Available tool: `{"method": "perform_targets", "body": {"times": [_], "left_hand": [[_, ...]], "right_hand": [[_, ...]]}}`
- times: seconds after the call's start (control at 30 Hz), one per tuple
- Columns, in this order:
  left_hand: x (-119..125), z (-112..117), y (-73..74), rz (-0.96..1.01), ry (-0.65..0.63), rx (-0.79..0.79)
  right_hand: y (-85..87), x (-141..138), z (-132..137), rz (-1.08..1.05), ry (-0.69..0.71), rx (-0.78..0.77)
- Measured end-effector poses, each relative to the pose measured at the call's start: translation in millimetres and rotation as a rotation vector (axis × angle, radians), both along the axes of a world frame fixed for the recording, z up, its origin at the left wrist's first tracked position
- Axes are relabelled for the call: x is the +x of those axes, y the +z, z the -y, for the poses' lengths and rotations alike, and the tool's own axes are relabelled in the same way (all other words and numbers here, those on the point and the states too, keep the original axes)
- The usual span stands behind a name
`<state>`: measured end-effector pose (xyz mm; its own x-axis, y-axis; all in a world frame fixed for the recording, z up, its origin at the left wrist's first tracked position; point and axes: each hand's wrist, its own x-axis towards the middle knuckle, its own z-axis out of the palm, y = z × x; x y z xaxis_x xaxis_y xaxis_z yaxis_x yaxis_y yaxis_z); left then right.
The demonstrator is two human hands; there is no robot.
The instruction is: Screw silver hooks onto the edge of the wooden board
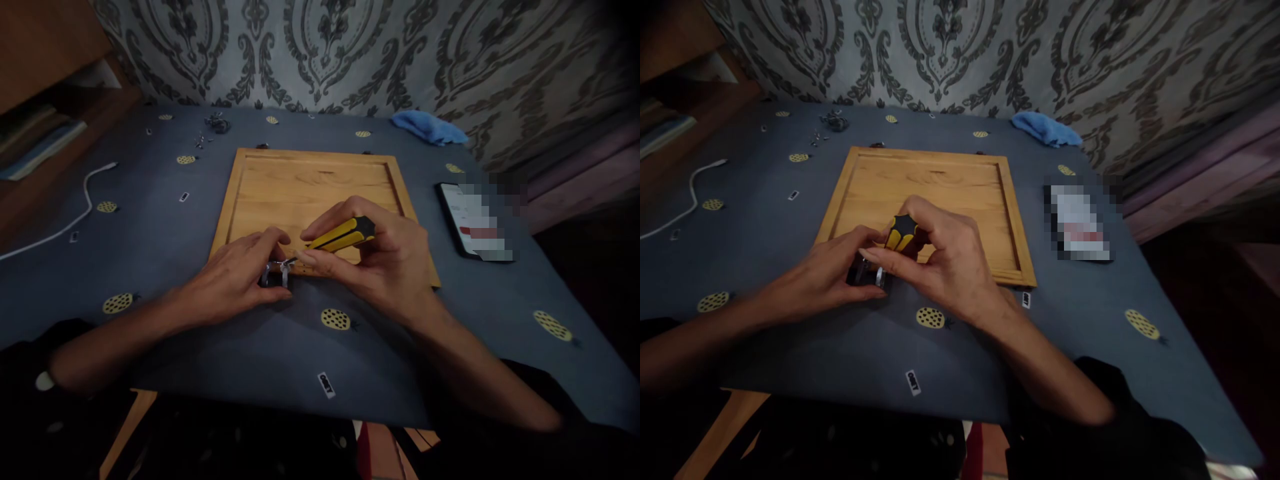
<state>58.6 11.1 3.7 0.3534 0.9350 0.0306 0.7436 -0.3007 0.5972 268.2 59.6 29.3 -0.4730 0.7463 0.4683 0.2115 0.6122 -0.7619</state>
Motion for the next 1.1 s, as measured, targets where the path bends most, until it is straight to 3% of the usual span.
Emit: {"method": "perform_targets", "body": {"times": [0.3, 0.6, 0.87, 1.1], "left_hand": [[0.9, -0.5, 1.1, 0.024, -0.017, -0.003], [1.0, -0.1, 0.0, 0.010, -0.010, 0.008], [0.6, -1.2, -0.3, -0.010, -0.033, 0.020], [1.0, -1.0, -2.5, 0.020, -0.022, 0.020]], "right_hand": [[6.6, 3.6, -6.8, -0.044, 0.241, -0.193], [-5.3, -3.8, -3.5, -0.034, 0.030, -0.086], [-7.5, -13.2, -5.1, 0.008, -0.051, -0.003], [-20.5, -24.1, -19.5, -0.119, -0.049, -0.007]]}}
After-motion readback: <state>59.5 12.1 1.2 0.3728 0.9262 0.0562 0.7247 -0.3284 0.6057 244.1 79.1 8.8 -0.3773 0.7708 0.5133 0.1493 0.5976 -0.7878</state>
